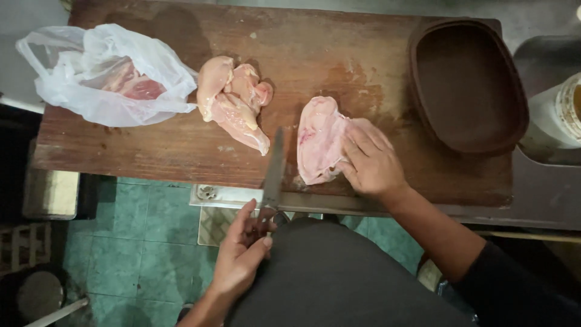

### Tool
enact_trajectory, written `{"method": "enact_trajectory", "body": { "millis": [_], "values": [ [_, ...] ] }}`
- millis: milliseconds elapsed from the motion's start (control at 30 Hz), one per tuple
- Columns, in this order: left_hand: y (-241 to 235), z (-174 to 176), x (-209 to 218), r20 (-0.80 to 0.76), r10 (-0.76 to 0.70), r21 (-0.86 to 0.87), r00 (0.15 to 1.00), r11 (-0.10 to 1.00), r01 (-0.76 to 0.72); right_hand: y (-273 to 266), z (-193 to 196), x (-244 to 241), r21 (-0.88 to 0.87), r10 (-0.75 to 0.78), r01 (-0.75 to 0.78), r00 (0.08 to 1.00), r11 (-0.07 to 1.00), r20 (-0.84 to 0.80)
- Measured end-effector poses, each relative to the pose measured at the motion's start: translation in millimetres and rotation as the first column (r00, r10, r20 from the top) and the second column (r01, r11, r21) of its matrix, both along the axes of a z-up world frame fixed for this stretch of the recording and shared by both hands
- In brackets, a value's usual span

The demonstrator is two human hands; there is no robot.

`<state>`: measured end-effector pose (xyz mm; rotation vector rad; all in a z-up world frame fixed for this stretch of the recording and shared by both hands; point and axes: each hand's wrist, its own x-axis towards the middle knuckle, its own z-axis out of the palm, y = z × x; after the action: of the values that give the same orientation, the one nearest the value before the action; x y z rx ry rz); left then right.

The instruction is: Cutting chicken breast into fillets on a wooden cutting board.

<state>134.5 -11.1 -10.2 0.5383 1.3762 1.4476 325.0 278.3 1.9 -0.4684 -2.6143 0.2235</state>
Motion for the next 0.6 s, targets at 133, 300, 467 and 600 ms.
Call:
{"method": "enact_trajectory", "body": {
  "millis": [133, 300, 467, 600],
  "values": [
    [15.4, 7.8, -9.5, -0.239, -0.122, -0.061, 0.963, 0.992, 0.111, -1.9, -26.3, -3.4, -0.001, 0.062, -0.062, 0.998, 0.998, 0.011],
    [69.2, 23.6, -32.1, -0.730, -0.150, -0.093, 0.666, 0.988, 0.122, 6.3, -33.0, -15.2, 0.003, 0.000, 0.000, 1.000, 1.000, -0.031],
    [124.8, -8.3, -45.7, -0.817, -0.101, -0.046, 0.568, 0.993, 0.111, 3.8, -36.1, -27.1, 0.007, 0.023, -0.024, 0.998, 1.000, 0.062],
    [155.2, -11.4, -47.2, -0.854, -0.068, 0.002, 0.516, 0.991, 0.133, 9.1, -36.6, -38.9, -0.107, -0.142, 0.147, 0.988, 0.983, 0.059]
  ]
}}
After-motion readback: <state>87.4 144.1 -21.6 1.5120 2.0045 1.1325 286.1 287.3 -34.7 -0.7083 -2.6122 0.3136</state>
